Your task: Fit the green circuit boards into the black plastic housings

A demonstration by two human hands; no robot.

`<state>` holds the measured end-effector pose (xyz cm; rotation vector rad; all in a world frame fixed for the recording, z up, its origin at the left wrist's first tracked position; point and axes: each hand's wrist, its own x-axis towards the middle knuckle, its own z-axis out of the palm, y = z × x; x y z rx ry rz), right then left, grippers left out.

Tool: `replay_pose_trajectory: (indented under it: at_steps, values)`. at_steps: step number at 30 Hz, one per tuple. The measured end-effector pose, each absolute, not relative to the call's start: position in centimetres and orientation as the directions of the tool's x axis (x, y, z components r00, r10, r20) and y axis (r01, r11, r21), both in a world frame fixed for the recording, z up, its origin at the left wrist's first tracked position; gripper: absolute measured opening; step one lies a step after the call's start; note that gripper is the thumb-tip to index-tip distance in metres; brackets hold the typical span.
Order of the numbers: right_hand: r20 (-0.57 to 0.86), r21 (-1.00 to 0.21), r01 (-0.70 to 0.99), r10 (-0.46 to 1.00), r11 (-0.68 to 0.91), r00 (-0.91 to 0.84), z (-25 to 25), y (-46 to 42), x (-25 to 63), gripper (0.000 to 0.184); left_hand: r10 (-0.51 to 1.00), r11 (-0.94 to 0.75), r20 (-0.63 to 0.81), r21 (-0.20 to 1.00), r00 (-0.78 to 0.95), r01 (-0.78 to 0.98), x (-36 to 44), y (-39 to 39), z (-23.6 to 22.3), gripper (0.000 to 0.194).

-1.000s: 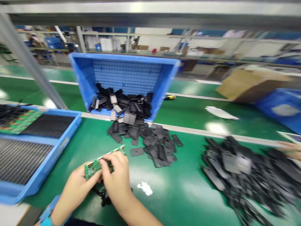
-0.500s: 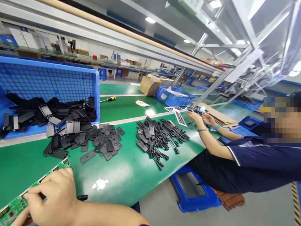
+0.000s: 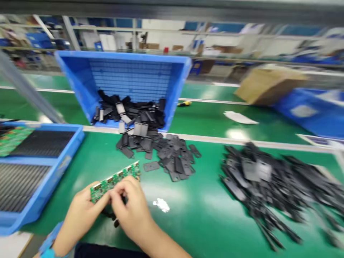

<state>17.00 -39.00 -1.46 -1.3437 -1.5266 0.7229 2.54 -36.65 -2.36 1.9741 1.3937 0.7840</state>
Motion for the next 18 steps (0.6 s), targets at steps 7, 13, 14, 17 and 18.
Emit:
replay_pose_trajectory:
  at_steps: [7, 13, 14, 17, 18]
  values:
    - [0.229, -0.884, 0.433, 0.971, 0.178, 0.070, -1.4, -37.7, 18.8, 0.019, 0.968, -0.192, 0.059, 0.801, 0.243, 0.567, 3.0, -37.4, -1.3, 0.015]
    - [0.273, -0.862, 0.486, 0.941, 0.146, 0.200, -3.2, -37.4, 18.0, 0.005, 0.960, -0.227, 0.084, 0.789, 0.266, 0.570, 2.9, -37.2, -1.7, 0.017]
    - [0.294, -0.861, 0.484, 0.929, 0.156, 0.223, -3.5, -37.4, 17.9, 0.007, 0.958, -0.240, 0.093, 0.779, 0.271, 0.579, 2.8, -37.3, -1.8, 0.019]
    - [0.414, -0.821, 0.516, 0.877, 0.245, 0.243, -3.7, -38.0, 17.6, 0.013, 0.948, -0.299, 0.151, 0.730, 0.282, 0.614, 2.3, -37.8, -2.4, 0.021]
    - [0.454, -0.796, 0.544, 0.856, 0.265, 0.248, -3.6, -38.4, 17.4, 0.013, 0.942, -0.326, 0.188, 0.712, 0.279, 0.621, 2.2, -38.1, -2.7, 0.021]
